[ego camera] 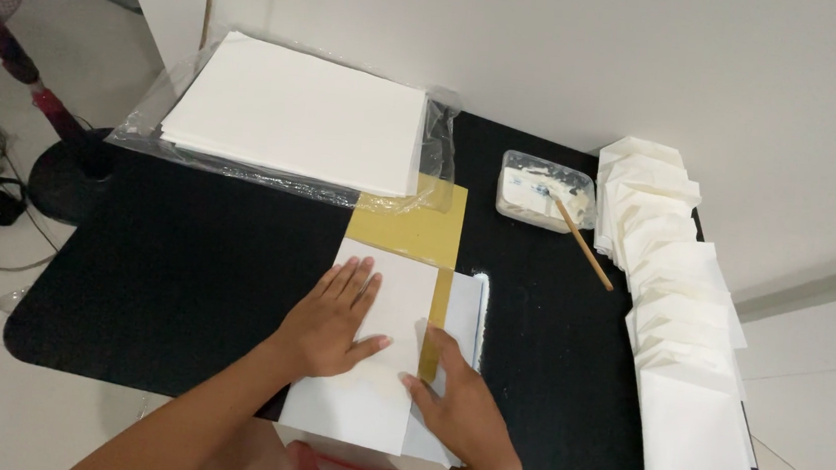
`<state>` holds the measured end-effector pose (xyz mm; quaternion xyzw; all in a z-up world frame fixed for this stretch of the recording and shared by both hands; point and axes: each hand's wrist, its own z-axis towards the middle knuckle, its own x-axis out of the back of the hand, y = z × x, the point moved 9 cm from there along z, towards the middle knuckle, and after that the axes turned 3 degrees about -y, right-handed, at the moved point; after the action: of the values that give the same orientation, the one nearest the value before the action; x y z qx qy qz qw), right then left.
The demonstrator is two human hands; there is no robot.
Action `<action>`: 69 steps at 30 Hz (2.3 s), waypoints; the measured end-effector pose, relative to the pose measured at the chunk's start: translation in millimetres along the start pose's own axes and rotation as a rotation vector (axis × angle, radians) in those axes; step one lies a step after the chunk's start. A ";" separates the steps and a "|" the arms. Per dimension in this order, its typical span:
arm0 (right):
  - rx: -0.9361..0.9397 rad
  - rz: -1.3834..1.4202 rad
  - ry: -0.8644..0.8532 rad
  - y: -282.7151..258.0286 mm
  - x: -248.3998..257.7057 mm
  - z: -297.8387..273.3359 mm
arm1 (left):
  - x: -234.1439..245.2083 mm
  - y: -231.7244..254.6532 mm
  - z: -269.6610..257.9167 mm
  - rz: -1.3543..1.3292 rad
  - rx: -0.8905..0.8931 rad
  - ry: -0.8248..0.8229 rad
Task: The person applies glue with a brush to the edges of paper sheets and folds them around cardboard to assemble packaging items.
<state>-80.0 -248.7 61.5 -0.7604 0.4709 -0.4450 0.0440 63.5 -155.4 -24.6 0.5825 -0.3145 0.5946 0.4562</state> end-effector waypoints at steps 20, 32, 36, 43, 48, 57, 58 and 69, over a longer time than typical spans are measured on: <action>0.324 -0.201 0.095 -5.3 12.8 33.9 | -0.1 2.1 0.0 0.025 -0.006 0.016; 0.327 -0.373 0.034 -39.6 27.4 51.5 | 33.2 16.5 -23.5 0.079 0.160 -0.254; 0.251 -0.332 0.032 -43.7 32.8 47.4 | 24.8 26.0 -57.4 0.137 0.132 -0.086; 0.242 -0.314 0.001 -40.0 34.2 46.6 | -1.9 29.9 -125.5 0.089 0.127 -0.059; 0.274 -0.310 -0.003 -44.0 34.1 40.0 | 5.2 21.5 -114.1 -0.047 0.123 -0.258; 0.248 -0.295 -0.009 -45.7 33.9 38.6 | 16.7 -35.9 -12.7 0.046 0.226 -0.410; 0.247 -0.294 -0.007 -46.0 34.5 39.9 | 23.6 -34.9 -5.9 0.047 0.223 -0.410; 0.279 -0.277 0.006 -48.1 38.5 41.9 | 27.3 16.4 -27.2 -0.060 0.119 -0.217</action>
<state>-11.2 -266.0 84.2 -0.8030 0.2957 -0.5102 0.0859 40.1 -132.2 1.3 0.6785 -0.3086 0.5319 0.4018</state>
